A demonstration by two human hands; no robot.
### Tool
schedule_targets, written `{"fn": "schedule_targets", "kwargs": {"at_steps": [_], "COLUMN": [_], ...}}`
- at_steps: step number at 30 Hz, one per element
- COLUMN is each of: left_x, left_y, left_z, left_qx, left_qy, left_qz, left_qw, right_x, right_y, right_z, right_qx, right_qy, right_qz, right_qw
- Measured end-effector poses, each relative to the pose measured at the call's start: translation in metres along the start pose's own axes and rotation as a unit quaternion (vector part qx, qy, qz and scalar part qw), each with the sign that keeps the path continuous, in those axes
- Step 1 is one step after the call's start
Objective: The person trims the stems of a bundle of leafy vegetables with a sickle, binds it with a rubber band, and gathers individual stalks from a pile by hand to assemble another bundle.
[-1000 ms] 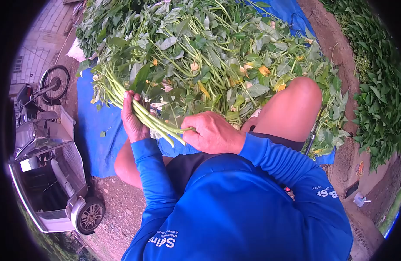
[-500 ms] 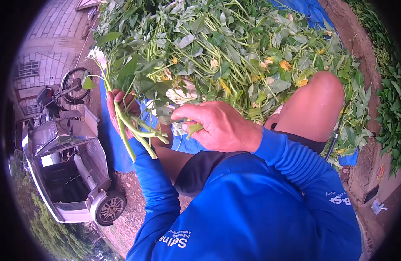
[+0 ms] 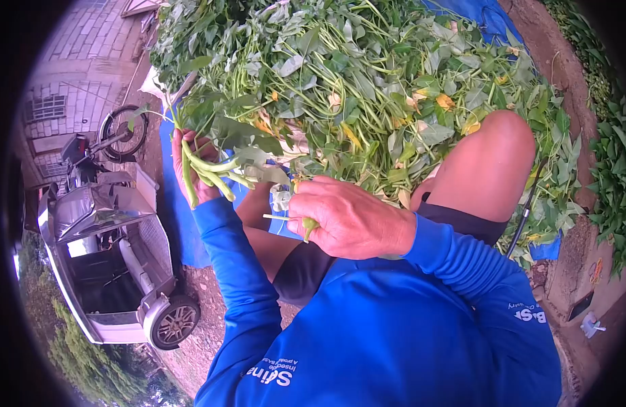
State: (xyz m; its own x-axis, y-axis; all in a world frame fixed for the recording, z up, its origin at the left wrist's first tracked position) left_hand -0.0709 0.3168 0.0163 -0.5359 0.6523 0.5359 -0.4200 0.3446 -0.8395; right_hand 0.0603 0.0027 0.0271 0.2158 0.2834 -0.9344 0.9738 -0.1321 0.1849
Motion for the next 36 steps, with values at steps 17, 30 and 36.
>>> {"fn": "schedule_targets", "kwargs": {"at_steps": [17,30,36], "left_x": [-0.005,-0.026,-0.031], "left_y": [0.015,0.013,0.036], "left_z": [0.009,0.037,0.05], "left_qx": [0.157,0.264,0.255], "left_qy": [-0.095,-0.083,-0.06], "left_qz": [-0.183,-0.319,-0.307], "left_qw": [0.966,0.906,0.915], "right_x": [0.028,0.185,0.295], "right_y": [0.032,0.125,0.024], "right_z": [-0.022,-0.072,-0.146], "right_qx": [-0.024,0.029,0.151], "right_qy": [-0.027,-0.228,-0.338], "right_qz": [0.157,0.313,0.341], "right_qw": [0.987,0.922,0.864]}}
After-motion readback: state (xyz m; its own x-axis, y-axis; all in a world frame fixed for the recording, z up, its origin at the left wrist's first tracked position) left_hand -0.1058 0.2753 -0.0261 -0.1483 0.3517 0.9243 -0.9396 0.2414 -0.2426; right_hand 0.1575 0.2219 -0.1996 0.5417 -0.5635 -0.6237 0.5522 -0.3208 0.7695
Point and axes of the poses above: each hand's wrist, its own z-axis away from the middle knuckle, its own y-axis out of the back of the hand, x = y × z, the point moved 4 cm from there along -z, towards the middle knuckle, and after that the axes turned 5 degrees about -x, right-handed, at the moved point
